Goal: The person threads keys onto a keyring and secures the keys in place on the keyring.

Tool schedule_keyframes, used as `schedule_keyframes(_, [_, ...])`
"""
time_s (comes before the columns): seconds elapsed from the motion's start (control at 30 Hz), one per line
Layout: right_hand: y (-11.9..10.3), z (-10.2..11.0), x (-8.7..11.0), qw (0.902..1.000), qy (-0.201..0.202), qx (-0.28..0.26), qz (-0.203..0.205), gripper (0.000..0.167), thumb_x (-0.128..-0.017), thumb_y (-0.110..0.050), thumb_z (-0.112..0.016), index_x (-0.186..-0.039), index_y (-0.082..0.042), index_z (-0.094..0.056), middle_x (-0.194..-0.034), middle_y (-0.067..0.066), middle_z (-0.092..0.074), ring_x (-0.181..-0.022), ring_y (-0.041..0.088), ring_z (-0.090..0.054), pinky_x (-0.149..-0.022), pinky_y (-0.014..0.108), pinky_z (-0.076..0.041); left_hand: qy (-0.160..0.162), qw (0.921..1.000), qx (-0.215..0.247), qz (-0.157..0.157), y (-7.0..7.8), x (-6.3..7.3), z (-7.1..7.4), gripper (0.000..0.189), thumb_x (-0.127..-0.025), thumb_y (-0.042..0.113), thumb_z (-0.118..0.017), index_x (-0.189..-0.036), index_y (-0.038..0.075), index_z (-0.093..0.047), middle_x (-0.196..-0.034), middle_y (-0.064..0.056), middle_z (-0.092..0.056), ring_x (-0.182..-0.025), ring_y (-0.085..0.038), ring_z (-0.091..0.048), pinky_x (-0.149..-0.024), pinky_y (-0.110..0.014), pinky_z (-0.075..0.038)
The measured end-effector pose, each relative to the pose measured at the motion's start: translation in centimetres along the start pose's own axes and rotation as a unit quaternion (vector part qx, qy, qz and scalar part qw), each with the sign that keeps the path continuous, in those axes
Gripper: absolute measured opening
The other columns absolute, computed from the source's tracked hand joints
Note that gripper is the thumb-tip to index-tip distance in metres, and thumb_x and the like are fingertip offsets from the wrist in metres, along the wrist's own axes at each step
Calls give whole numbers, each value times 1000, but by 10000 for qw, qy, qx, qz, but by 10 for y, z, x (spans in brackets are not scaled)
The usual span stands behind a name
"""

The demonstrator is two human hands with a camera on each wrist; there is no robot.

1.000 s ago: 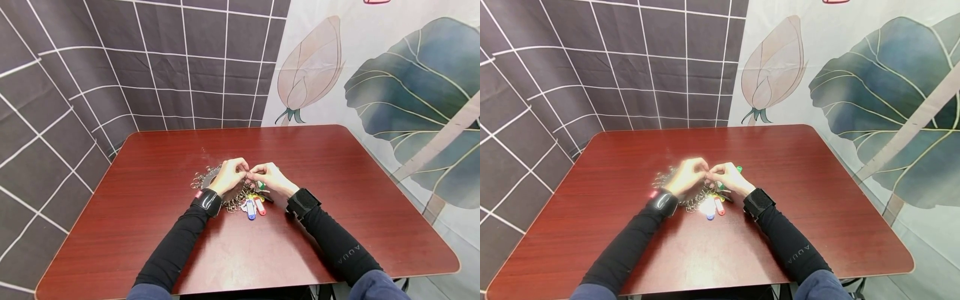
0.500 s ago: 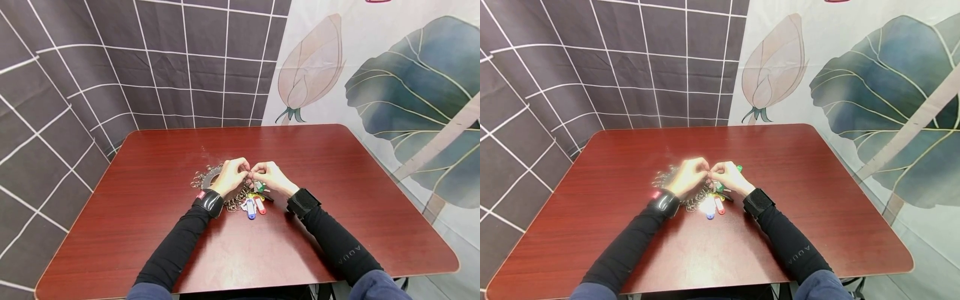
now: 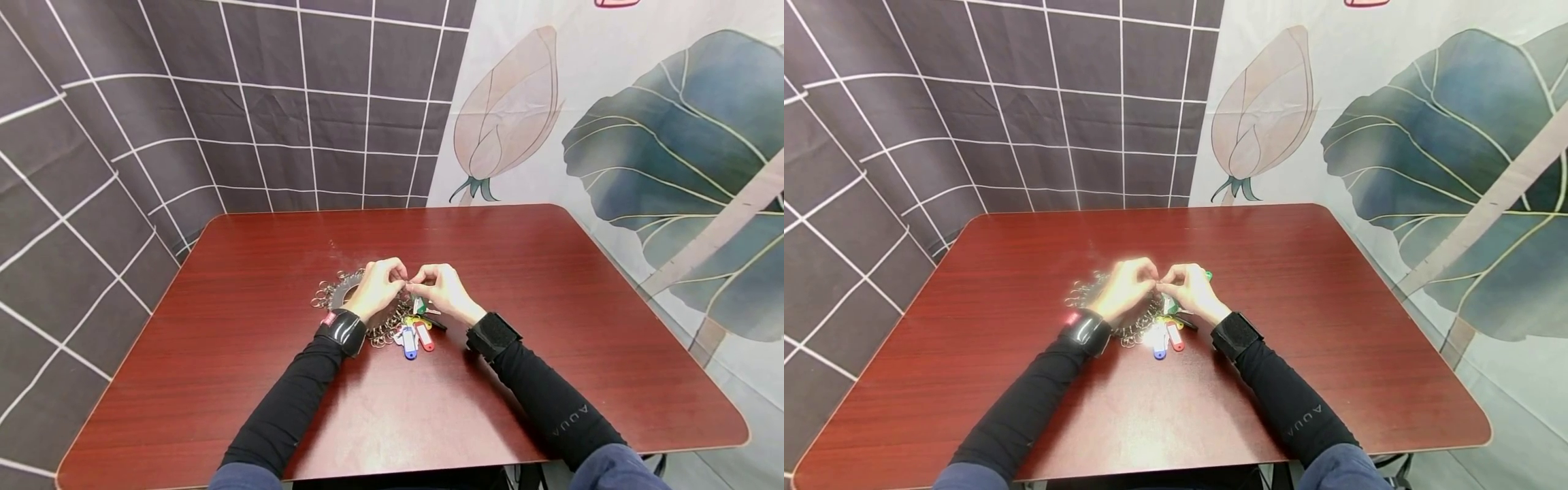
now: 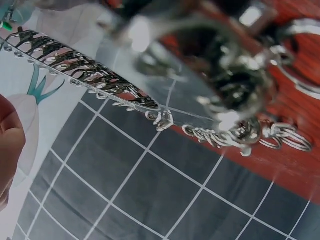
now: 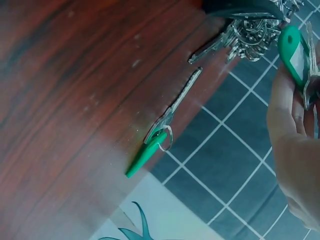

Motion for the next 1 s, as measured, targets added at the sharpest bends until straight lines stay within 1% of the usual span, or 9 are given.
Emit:
schedule_keyframes(0.1, [0, 0, 0, 10000, 14, -52, 23, 11, -82, -7, -72, -76, 1, -69, -74, 19, -71, -56, 5, -55, -49, 16, -38, 4, 9999, -33, 95, -2, -1, 0, 7, -78, 1, -64, -84, 4, -66, -74, -8, -71, -68, -17, -67, -66, -25, -50])
schedule_keyframes(0.23, [1, -1, -1, 9998, 53, -186, 2, 9, -82, -6, -72, -78, 1, -69, -77, 18, -72, -60, 2, -59, -53, 15, -42, 41, 9993, 16, 361, -7, -1, 0, 7, -76, 3, -65, -83, 5, -66, -74, -7, -70, -69, -15, -64, -65, -24, -49])
schedule_keyframes(0.33, [-1, -1, -1, 9985, 49, -534, -134, 7, -82, -2, -71, -81, 4, -68, -82, 22, -72, -66, 7, -65, -57, 16, -48, 17, 9989, 158, 445, -9, 2, 1, 5, -78, 5, -65, -84, 5, -65, -74, -8, -69, -69, -15, -63, -64, -23, -48])
schedule_keyframes(0.47, [5, -4, -2, 9906, -152, -1288, -423, 12, -83, 0, -68, -88, 10, -65, -85, 25, -72, -71, 18, -72, -66, 27, -57, -147, 9998, 61, 112, -3, 3, -1, 5, -80, 3, -65, -84, 6, -64, -77, -7, -71, -72, -16, -64, -66, -24, -48])
schedule_keyframes(0.57, [13, -7, -4, 9817, -284, -1784, -597, 17, -83, 0, -68, -93, 13, -62, -80, 16, -73, -69, 17, -72, -69, 34, -58, -201, 9996, 21, -179, 2, 2, -2, 9, -80, -1, -64, -85, 6, -63, -78, -7, -71, -73, -17, -65, -68, -26, -49])
schedule_keyframes(0.63, [14, -7, -3, 9762, -291, -2045, -658, 17, -83, 3, -67, -93, 14, -61, -77, 8, -73, -68, 15, -71, -68, 35, -58, -140, 9995, 71, -290, 3, 2, -3, 11, -80, -3, -63, -85, 6, -63, -76, -7, -70, -73, -17, -64, -69, -29, -49])
schedule_keyframes(0.73, [11, -6, -3, 9751, -268, -2118, -606, 14, -83, 6, -65, -94, 14, -60, -76, 4, -72, -67, 14, -71, -67, 34, -59, -63, 9993, 237, -267, 0, 0, -3, 13, -79, -4, -62, -86, 7, -63, -74, -6, -69, -72, -16, -63, -71, -31, -50])
schedule_keyframes(0.9, [8, -6, -4, 9858, -271, -1629, -299, 14, -83, 5, -64, -93, 14, -60, -83, 23, -71, -69, 15, -71, -66, 33, -58, -103, 9988, 450, 182, -9, 0, -5, 12, -78, -2, -62, -84, 8, -64, -73, -6, -69, -71, -13, -61, -68, -25, -45])
schedule_keyframes(1.0, [9, -6, -5, 9861, -322, -1598, -307, 14, -83, 4, -65, -93, 13, -61, -84, 26, -70, -70, 17, -71, -66, 32, -58, -186, 9981, 524, 277, -10, -1, -6, 12, -78, -2, -61, -85, 7, -64, -75, -7, -68, -70, -13, -60, -67, -23, -44])
Point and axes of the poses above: each hand's wrist, its own x-axis away from the middle knuckle, its own z-axis out of the back of the hand, y = z × x, the point moved 8 cm from there along -x, towards the middle knuckle
